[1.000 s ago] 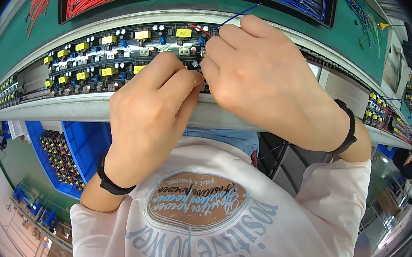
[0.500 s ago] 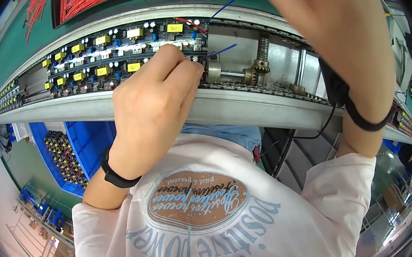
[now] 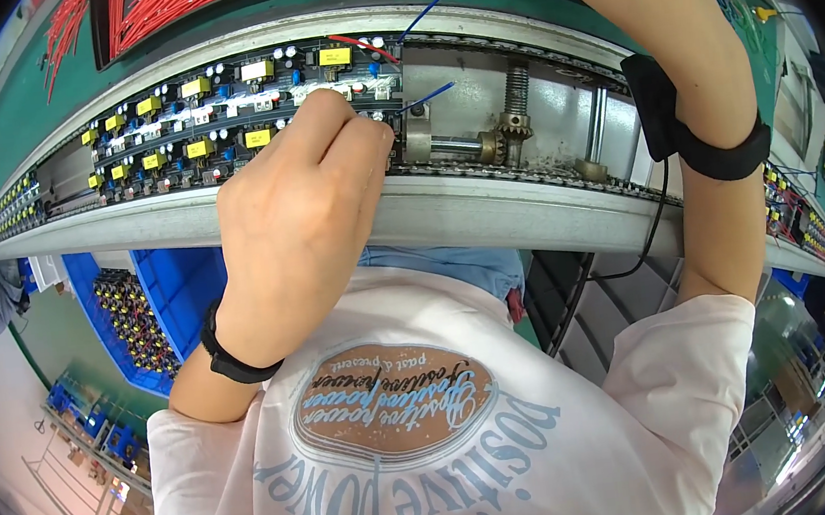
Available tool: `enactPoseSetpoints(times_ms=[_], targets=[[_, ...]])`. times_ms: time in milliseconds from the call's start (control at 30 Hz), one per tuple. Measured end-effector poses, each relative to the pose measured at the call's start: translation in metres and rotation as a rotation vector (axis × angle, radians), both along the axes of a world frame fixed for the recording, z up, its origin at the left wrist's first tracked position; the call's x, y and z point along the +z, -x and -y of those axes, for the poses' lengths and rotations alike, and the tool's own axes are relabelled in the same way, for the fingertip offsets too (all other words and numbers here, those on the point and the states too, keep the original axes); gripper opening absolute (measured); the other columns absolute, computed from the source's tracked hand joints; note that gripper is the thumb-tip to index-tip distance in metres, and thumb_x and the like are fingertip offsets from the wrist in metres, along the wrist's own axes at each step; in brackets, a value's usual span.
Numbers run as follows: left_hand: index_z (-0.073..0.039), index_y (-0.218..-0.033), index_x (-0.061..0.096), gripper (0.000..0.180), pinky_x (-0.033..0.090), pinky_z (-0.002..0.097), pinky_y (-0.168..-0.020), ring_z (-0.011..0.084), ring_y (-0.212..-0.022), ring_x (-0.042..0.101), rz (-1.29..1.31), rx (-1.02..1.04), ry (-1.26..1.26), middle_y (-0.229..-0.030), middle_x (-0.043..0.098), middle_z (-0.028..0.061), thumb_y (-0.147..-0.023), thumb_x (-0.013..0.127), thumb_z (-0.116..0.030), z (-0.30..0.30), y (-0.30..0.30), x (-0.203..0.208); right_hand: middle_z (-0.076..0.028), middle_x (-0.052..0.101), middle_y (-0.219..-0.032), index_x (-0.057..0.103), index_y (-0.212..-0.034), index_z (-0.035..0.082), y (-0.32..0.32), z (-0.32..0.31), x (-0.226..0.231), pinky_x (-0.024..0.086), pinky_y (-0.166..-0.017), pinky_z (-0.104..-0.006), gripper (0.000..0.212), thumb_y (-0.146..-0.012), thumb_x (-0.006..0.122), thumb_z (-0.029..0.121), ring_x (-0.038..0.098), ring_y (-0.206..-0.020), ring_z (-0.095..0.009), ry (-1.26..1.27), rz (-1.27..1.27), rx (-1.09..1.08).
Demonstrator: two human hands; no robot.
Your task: Inserting colored wires into specific connectors on electronic circuit boards on a moving assembly line.
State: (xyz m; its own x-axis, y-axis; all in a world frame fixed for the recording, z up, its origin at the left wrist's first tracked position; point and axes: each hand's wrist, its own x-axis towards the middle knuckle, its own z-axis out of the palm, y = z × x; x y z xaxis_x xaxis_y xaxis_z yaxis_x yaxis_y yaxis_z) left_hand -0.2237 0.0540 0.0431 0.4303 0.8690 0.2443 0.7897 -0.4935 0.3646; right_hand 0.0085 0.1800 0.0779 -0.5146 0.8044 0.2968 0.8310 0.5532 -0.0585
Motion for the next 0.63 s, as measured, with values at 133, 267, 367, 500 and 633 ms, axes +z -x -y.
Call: enactPoseSetpoints(times_ms=[133,267,367,500,633], targets=[[-0.009,-0.087,0.066,0.013,0.05,0.0361,-0.055,0.0235,-0.066,0.064,-0.038,0.001,0.006,-0.086,0.055,0.005,-0.078,0.072,-0.003,0.0,-0.003,0.003,-0.015,0.068,-0.087,0.066,-0.09,0.001,-0.001,0.001,-0.003,0.054,-0.078,-0.0432,0.018,-0.09,0.073,0.017,0.067,-0.087,-0.036,-0.018,-0.015,0.023],[-0.008,-0.086,0.064,0.011,0.051,0.0359,-0.055,0.0228,-0.067,0.064,-0.074,-0.004,0.01,-0.086,0.055,0.0047,-0.078,0.07,-0.004,-0.002,-0.007,0.007,-0.015,0.067,-0.089,0.066,-0.089,0.001,-0.002,-0.001,-0.005,0.054,-0.079,-0.0434,0.017,-0.088,0.074,0.016,0.067,-0.089,-0.037,-0.018,-0.013,0.024],[-0.007,-0.086,0.064,0.011,0.051,0.0355,-0.056,0.0219,-0.07,0.065,-0.098,-0.023,0.003,-0.087,0.055,0.0044,-0.077,0.069,-0.005,-0.004,-0.007,0.008,-0.015,0.067,-0.09,0.066,-0.089,0.001,-0.001,-0.001,-0.004,0.054,-0.079,-0.0436,0.016,-0.088,0.074,0.015,0.067,-0.09,-0.037,0.002,-0.033,0.026],[-0.008,-0.086,0.063,0.011,0.051,0.0345,-0.057,0.0202,-0.074,0.065,-0.144,-0.071,-0.007,-0.087,0.055,0.004,-0.075,0.068,-0.006,-0.006,-0.007,0.011,-0.015,0.067,-0.09,0.067,-0.089,0.002,-0.004,-0.003,-0.006,0.054,-0.081,-0.0441,0.014,-0.087,0.074,0.014,0.067,-0.091,-0.037,-0.011,-0.038,0.051],[-0.009,-0.086,0.063,0.012,0.052,0.0329,-0.059,0.0191,-0.077,0.066,-0.213,-0.111,0.017,-0.088,0.054,0.0039,-0.074,0.068,-0.007,-0.008,-0.006,0.017,-0.016,0.068,-0.09,0.068,-0.089,0.003,-0.007,-0.009,-0.011,0.053,-0.083,-0.0448,0.013,-0.088,0.073,0.015,0.067,-0.093,-0.037,-0.042,0.03,0.039]])
